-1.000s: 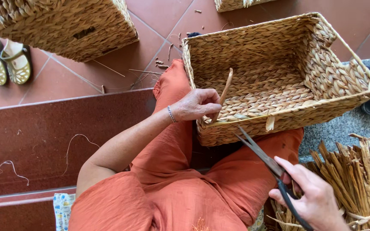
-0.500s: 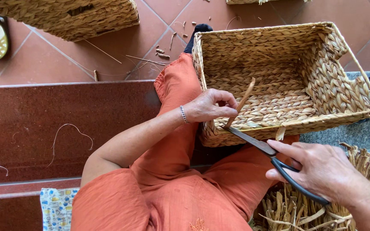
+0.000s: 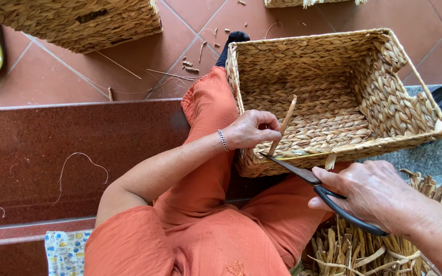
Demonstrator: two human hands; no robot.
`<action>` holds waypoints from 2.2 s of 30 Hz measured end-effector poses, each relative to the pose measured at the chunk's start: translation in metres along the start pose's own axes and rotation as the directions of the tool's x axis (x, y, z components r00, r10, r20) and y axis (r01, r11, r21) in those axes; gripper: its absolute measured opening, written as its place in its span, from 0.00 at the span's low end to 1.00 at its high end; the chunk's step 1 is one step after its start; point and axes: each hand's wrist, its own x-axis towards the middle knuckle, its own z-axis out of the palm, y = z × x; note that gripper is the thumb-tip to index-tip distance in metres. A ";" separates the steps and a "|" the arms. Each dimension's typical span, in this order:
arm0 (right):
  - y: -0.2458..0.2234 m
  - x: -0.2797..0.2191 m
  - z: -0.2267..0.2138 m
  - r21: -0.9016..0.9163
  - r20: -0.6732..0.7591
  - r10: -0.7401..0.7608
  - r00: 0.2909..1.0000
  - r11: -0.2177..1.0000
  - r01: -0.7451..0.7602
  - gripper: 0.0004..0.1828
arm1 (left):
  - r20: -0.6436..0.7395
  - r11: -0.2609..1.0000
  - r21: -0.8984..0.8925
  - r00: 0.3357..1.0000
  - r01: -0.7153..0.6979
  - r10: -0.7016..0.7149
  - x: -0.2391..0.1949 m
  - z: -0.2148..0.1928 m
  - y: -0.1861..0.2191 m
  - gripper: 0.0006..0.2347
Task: The person weaves a rectangular basket using dried palm leaves, cutting strips with shears and threading them through the basket's edge. The person repeatedly measures, cuts, and inserts strips to reinforce the rim, trimming excess material as needed.
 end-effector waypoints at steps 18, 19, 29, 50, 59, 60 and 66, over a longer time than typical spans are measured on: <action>-0.003 0.001 -0.008 0.193 0.010 -0.028 1.000 0.981 0.026 0.43 | -0.003 0.996 -0.031 0.997 0.081 -0.081 -0.002 0.001 -0.002 0.07; -0.003 0.000 -0.007 0.195 -0.010 -0.039 0.999 0.980 0.040 0.42 | -0.002 0.997 -0.034 0.997 0.073 -0.073 -0.002 0.001 -0.003 0.07; -0.012 0.008 -0.022 0.067 0.045 -0.025 0.999 0.997 0.022 0.48 | 0.042 0.967 -0.200 0.988 0.155 -0.149 -0.002 0.005 -0.006 0.07; 0.055 -0.078 0.282 0.967 -0.255 0.757 0.602 0.212 0.143 0.46 | 0.152 0.666 0.653 0.924 -0.360 0.350 -0.032 0.036 0.043 0.08; -0.046 -0.031 0.435 0.901 -0.021 0.917 0.398 -0.155 0.406 0.39 | 0.061 0.549 0.788 0.922 -0.279 0.382 -0.053 0.062 0.035 0.05; -0.060 -0.024 0.445 0.900 0.002 0.930 0.368 -0.162 0.404 0.38 | 0.060 0.552 0.787 0.926 -0.274 0.374 -0.051 0.060 0.038 0.05; -0.141 -0.014 0.508 0.902 0.115 0.987 0.109 -0.150 0.405 0.35 | 0.162 0.472 0.800 0.891 -0.370 0.424 -0.051 0.061 0.062 0.06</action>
